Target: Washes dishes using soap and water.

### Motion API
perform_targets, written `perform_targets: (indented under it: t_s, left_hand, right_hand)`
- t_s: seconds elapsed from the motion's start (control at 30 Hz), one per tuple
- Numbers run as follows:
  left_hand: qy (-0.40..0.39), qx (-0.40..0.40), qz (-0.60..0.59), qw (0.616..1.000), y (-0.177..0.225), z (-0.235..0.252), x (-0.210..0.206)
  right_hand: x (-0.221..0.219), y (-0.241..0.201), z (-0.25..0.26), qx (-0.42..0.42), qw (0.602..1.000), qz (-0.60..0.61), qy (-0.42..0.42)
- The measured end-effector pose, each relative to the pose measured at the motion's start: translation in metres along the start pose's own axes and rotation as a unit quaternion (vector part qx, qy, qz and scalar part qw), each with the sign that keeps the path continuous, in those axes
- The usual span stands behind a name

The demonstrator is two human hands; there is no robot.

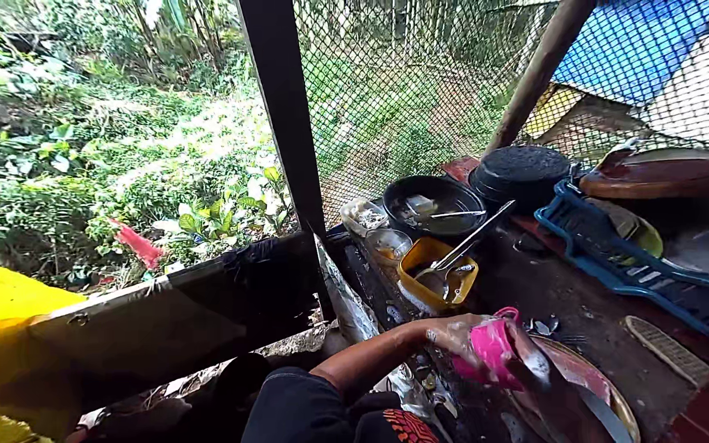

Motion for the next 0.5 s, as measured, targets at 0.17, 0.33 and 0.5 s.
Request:
perform_targets:
  t_s: [0.17,0.33,0.5]
  left_hand:
    - [0.044,-0.057,0.460,0.885,0.035,0.005,-0.009]
    - [0.163,-0.090,0.412,0.892,0.044,-0.007,-0.009]
    - [0.138,-0.204,0.451,0.858,0.056,-0.014,-0.027]
  right_hand:
    - [-0.017,-0.023,-0.001,-0.143,0.887,0.351,0.262]
    - [-0.001,-0.038,-0.024,-0.018,0.984,0.069,0.164]
    - [-0.011,-0.042,-0.034,-0.028,0.994,-0.098,-0.032]
Point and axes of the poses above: each hand's wrist, its own z-axis towards the middle knuckle, its own x-axis out of the back of the hand, y = z × x, the point moved 4 cm from there along z, towards the middle knuckle, and after that the axes turned 3 degrees about x, right-handed, at the moved point
